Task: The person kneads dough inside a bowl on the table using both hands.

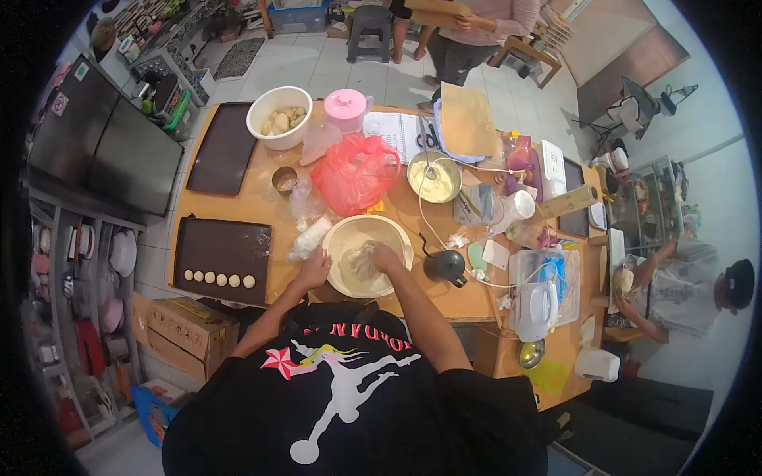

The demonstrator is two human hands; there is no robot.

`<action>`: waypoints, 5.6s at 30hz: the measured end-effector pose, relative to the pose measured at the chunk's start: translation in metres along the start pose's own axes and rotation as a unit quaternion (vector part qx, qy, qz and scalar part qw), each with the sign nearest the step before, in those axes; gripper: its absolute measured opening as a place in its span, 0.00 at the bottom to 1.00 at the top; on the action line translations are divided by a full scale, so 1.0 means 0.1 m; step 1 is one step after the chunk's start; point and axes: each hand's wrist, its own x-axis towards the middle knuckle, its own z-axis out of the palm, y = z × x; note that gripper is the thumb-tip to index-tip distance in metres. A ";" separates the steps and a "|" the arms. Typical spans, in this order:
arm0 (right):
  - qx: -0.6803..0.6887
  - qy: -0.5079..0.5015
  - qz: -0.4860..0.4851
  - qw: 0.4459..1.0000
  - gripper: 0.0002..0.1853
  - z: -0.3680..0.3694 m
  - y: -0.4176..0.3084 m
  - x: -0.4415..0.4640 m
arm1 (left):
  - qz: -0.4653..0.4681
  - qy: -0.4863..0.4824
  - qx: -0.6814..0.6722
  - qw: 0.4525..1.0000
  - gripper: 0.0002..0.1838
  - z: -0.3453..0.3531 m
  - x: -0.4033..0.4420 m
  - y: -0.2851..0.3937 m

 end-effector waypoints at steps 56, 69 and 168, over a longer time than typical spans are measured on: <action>-0.042 -0.069 -0.091 0.993 0.16 -0.13 -0.51 -0.43 | -0.022 0.004 -0.013 1.000 0.16 0.03 0.01 0.00; -0.190 -0.020 -0.020 0.981 0.08 0.34 -0.88 -0.37 | -0.004 0.026 0.010 1.000 0.17 0.08 0.01 -0.06; -0.088 -0.235 -0.107 0.962 0.19 0.25 -0.69 -0.39 | 0.005 0.005 -0.002 1.000 0.20 0.11 0.02 -0.19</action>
